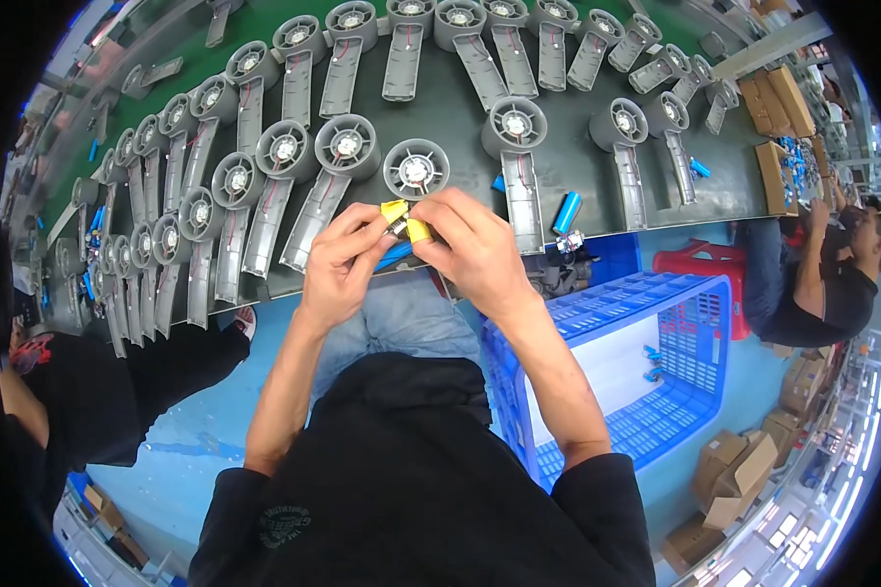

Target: The person assembles small plastic components by hand, taking yellow components, blue components, and motor parts from a plastic bin and inserting them into a plastic housing.

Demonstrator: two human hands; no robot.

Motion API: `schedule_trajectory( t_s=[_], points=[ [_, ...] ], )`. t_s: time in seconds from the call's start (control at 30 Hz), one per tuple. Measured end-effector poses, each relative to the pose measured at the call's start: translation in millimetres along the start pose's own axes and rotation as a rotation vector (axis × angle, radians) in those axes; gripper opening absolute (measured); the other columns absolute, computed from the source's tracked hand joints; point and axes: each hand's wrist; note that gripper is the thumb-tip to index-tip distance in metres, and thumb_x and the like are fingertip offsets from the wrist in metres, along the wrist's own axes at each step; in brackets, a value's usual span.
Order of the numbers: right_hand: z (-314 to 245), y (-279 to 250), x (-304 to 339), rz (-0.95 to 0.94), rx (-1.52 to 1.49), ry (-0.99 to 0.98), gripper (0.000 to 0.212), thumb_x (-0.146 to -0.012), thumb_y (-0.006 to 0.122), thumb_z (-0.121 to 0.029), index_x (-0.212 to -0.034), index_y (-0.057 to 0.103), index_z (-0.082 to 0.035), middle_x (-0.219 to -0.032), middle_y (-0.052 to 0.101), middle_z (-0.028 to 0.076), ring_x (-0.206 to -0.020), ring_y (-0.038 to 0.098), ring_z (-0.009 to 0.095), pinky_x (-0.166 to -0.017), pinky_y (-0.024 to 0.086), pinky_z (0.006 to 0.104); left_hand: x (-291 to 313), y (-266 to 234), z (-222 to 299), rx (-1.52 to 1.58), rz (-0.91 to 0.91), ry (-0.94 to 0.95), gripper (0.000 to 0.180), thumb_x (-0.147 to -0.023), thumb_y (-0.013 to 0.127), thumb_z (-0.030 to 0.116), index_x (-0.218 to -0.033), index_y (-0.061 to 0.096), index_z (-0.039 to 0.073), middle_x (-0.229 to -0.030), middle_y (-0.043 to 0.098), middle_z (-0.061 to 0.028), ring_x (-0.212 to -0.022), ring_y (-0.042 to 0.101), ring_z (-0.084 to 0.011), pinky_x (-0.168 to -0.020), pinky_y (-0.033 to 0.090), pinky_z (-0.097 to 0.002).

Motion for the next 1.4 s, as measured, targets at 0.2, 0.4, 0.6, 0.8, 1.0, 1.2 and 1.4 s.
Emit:
schedule_trajectory(
  t_s=[0.2,0.4,0.6,0.8,1.0,1.2,1.4],
  points=[
    [-3,-2,-2,0.01,0.011,-0.009,0.025,-0.071,0.074,0.006,-0.093,0.064,0.0,-0.09,0.065,0.009,-0.076,0.065,0.023,-0.065,0.053,0.0309,0,0,2,-0.008,-0.013,-0.003,0.024,-0.086,0.066,-0.008,-0.11,0.067,-0.006,-0.098,0.062,-0.0116,-0.073,0.056,-0.0188,-0.062,0.045,-0.0278],
    [-7,-6,-2,0.041,0.074,0.005,0.026,-0.069,0.077,0.003,-0.091,0.066,-0.002,-0.089,0.066,0.008,-0.078,0.068,0.023,-0.066,0.055,0.0308,2,5,7,0.011,0.04,-0.055,0.023,-0.087,0.067,-0.007,-0.11,0.067,-0.006,-0.096,0.063,-0.0111,-0.072,0.056,-0.0182,-0.062,0.045,-0.0271],
    [-5,-6,-1,0.031,0.128,-0.043,0.027,-0.066,0.078,0.002,-0.09,0.067,-0.003,-0.088,0.066,0.007,-0.077,0.067,0.023,-0.065,0.055,0.0318,4,7,6,-0.023,0.066,-0.033,0.023,-0.087,0.067,-0.007,-0.109,0.067,-0.006,-0.096,0.064,-0.0115,-0.074,0.059,-0.0193,-0.064,0.046,-0.0275],
    [-5,-4,-4,-0.003,0.171,-0.085,0.029,-0.065,0.077,0.003,-0.092,0.067,-0.004,-0.087,0.065,0.006,-0.074,0.064,0.024,-0.063,0.053,0.0337,2,2,6,-0.044,0.032,-0.003,0.023,-0.086,0.065,-0.008,-0.11,0.066,-0.006,-0.099,0.063,-0.0133,-0.077,0.06,-0.0216,-0.066,0.048,-0.0286],
    [0,-9,-12,-0.062,0.157,-0.146,0.03,-0.065,0.077,0.003,-0.093,0.067,-0.003,-0.088,0.065,0.006,-0.074,0.065,0.023,-0.063,0.053,0.0329,-2,-4,3,-0.009,-0.024,0.001,0.023,-0.087,0.063,-0.009,-0.11,0.065,-0.007,-0.101,0.062,-0.0143,-0.081,0.061,-0.0236,-0.068,0.049,-0.0293],
    [2,-19,-14,-0.174,0.131,-0.152,0.037,-0.065,0.077,-0.002,-0.1,0.066,-0.003,-0.09,0.063,0.008,-0.081,0.064,0.029,-0.07,0.052,0.0376,-2,-5,4,0.027,-0.049,-0.01,0.021,-0.088,0.063,-0.008,-0.108,0.066,-0.007,-0.1,0.063,-0.0126,-0.079,0.062,-0.0208,-0.068,0.049,-0.0291],
    [-17,-24,-4,-0.116,0.245,-0.046,0.027,-0.074,0.077,-0.001,-0.099,0.068,-0.005,-0.097,0.066,0.007,-0.076,0.067,0.022,-0.064,0.053,0.0319,4,1,1,0.017,0.048,-0.042,0.02,-0.088,0.065,-0.006,-0.108,0.067,-0.007,-0.1,0.065,-0.0119,-0.079,0.062,-0.0195,-0.069,0.048,-0.0277]
  ],
)
Point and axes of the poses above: each hand's wrist, its own x-axis away from the middle knuckle, its own y-axis out of the palm, z = x × y
